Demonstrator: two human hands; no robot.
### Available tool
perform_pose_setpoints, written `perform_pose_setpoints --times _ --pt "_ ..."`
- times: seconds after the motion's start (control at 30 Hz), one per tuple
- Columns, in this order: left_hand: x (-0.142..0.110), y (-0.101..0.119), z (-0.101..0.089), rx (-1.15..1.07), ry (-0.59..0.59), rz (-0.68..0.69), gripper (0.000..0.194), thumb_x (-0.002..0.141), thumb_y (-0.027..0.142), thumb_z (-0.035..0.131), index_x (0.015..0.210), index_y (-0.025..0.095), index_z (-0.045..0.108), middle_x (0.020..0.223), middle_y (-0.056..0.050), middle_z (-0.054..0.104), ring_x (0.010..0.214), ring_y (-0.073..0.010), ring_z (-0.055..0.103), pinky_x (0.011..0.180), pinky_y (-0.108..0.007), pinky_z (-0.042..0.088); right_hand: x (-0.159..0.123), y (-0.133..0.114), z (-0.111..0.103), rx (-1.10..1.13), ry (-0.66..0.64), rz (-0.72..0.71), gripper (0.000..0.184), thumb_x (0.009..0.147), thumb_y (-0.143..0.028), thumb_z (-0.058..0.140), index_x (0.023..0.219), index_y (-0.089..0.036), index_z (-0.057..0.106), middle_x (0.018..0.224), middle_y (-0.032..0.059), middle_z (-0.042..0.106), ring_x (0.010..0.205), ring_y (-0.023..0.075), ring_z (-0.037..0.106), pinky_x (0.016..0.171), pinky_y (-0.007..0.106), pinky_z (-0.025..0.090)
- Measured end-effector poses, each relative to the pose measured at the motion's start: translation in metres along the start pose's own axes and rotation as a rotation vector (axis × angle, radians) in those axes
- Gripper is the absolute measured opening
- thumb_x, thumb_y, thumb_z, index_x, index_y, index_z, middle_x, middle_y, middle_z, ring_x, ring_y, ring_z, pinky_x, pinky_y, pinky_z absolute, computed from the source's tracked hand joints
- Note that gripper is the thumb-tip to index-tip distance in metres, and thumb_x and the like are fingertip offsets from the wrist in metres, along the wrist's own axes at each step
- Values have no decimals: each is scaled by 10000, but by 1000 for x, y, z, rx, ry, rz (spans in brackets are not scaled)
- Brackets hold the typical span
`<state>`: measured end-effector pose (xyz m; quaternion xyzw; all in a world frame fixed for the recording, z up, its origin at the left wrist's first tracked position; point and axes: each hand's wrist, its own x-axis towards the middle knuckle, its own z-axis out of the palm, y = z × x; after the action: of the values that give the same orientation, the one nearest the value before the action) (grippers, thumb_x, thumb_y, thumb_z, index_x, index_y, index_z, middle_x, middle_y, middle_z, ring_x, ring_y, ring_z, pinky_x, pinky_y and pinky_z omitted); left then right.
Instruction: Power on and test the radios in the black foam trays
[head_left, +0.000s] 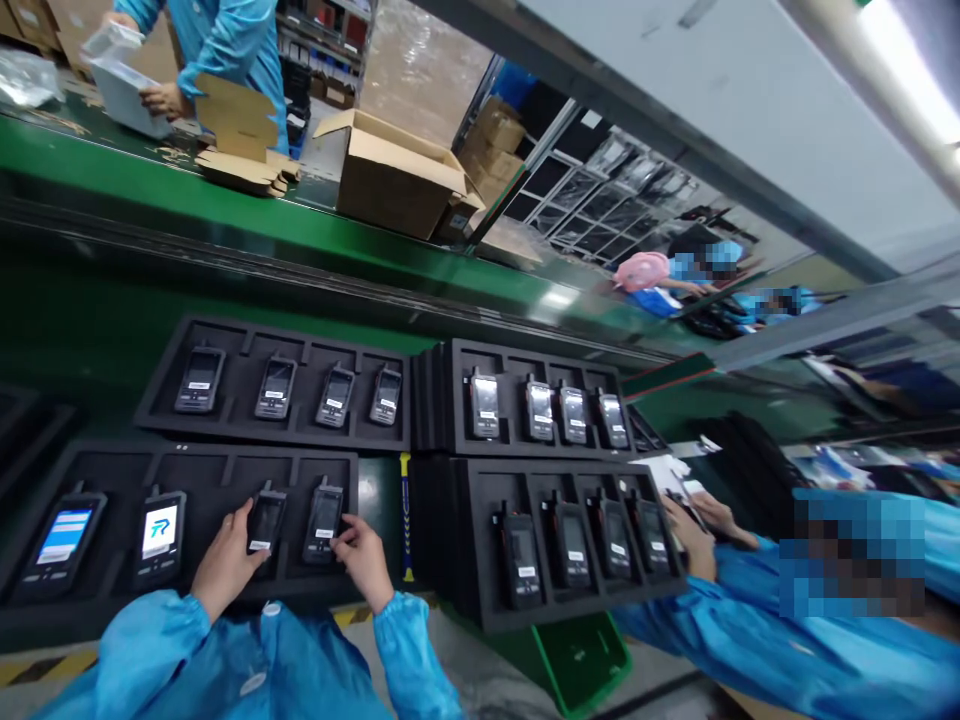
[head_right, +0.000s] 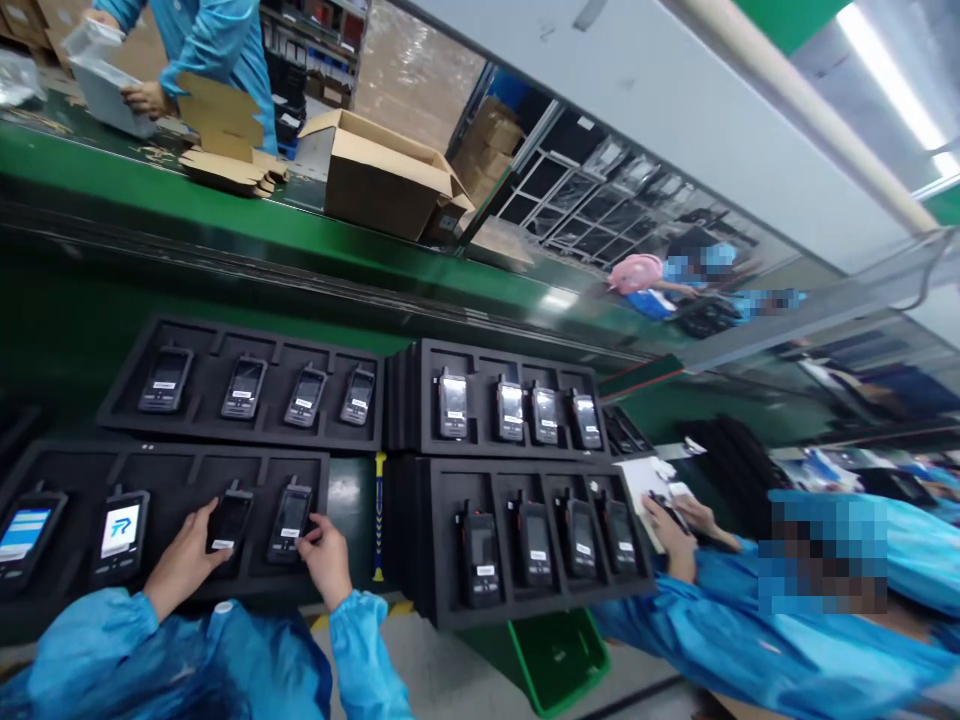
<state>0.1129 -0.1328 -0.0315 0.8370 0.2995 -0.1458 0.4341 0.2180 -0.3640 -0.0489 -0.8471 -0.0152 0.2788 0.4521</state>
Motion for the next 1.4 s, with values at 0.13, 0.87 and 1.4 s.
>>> perform_pose_setpoints --times 0.13,0.87,1.4 --pt "3 -12 2 -45 -13 39 886 746 448 438 1494 38 198 1441 -219 359 1399 -362 388 1191 -448 310 0 -5 5 -68 36 21 477 686 -121 728 1161 -132 682 725 -13 652 716 222 645 635 279 449" --pt "2 -7 -4 12 10 -58 997 685 609 424 1469 7 291 1370 -228 403 1366 -406 409 1191 -489 307 -8 -16 -3 -130 -24 33 471 745 -48 749 1202 -132 669 795 -6 667 770 219 651 688 276 422" --pt "3 -15 0 1 33 6 837 755 523 481 1444 78 312 1359 -198 432 1353 -383 424 1176 -520 347 -4 -11 -1 -100 -9 41 445 733 -69 746 1164 -160 684 773 -26 664 757 194 656 702 271 465"
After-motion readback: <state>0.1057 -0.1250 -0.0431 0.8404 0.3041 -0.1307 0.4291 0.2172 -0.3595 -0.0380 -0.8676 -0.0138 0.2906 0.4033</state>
